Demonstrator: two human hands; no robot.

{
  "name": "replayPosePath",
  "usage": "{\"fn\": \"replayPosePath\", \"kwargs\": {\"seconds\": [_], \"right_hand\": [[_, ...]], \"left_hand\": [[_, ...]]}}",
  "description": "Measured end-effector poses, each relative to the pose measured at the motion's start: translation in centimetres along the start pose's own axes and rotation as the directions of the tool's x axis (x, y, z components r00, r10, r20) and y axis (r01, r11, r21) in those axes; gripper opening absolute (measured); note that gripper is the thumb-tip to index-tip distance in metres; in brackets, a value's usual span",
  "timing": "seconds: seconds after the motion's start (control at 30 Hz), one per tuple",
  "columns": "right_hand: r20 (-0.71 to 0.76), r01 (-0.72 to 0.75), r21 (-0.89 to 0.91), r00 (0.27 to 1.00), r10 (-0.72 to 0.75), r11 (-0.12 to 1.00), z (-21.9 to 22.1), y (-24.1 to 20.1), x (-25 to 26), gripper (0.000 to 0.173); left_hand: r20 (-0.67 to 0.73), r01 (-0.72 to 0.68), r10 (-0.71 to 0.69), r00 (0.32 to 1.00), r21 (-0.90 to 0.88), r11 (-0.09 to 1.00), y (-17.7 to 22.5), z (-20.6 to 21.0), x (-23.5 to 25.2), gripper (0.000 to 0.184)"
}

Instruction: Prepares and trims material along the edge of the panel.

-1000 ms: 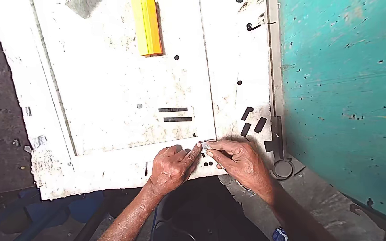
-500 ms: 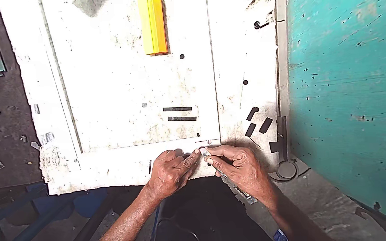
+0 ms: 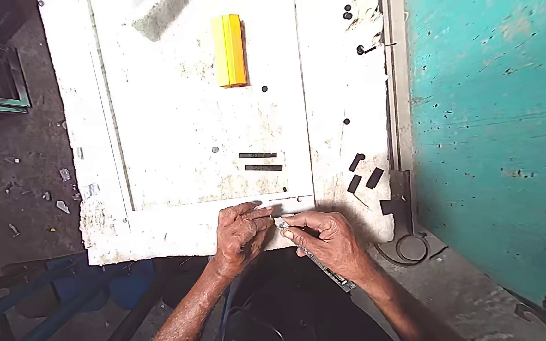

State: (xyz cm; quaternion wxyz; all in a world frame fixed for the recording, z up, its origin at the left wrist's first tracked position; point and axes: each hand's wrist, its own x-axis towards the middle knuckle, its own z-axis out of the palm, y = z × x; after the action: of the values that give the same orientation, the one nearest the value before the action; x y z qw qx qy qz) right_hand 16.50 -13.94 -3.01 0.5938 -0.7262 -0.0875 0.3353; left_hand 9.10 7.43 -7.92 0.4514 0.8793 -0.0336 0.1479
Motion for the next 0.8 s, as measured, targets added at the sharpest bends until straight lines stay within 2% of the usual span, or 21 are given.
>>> {"fn": "replayPosePath", "kwargs": {"seconds": [0.2, 0.4, 0.63, 0.8], "right_hand": [[-0.035, -0.001, 0.009, 0.999, 0.002, 1.0, -0.3, -0.1, -0.6, 0.019], [-0.081, 0.037, -0.036, 0.996, -0.039, 0.999, -1.1, -0.1, -2.4, 0.02], [-0.101, -0.018, -0.048, 0.995, 0.014, 0.999, -2.0, 0.9, -5.6, 0.022], [-0.073, -0.057, -0.051, 0.996, 0.054, 0.997, -2.3, 1.3, -7.7, 0.024]], "left_hand": [[0.006, -0.118, 0.118, 0.993, 0.075, 0.99, -0.2, 0.2, 1.5, 0.007], [-0.103, -0.091, 0.102, 0.989, 0.112, 0.99, -0.2, -1.7, 1.1, 0.007], [-0.286, 0.053, -0.042, 0.957, 0.031, 0.998, 1.5, -6.6, -1.1, 0.025], [-0.432, 0.05, -0.069, 0.899, -0.056, 0.997, 4.5, -12.4, -1.7, 0.037]]}}
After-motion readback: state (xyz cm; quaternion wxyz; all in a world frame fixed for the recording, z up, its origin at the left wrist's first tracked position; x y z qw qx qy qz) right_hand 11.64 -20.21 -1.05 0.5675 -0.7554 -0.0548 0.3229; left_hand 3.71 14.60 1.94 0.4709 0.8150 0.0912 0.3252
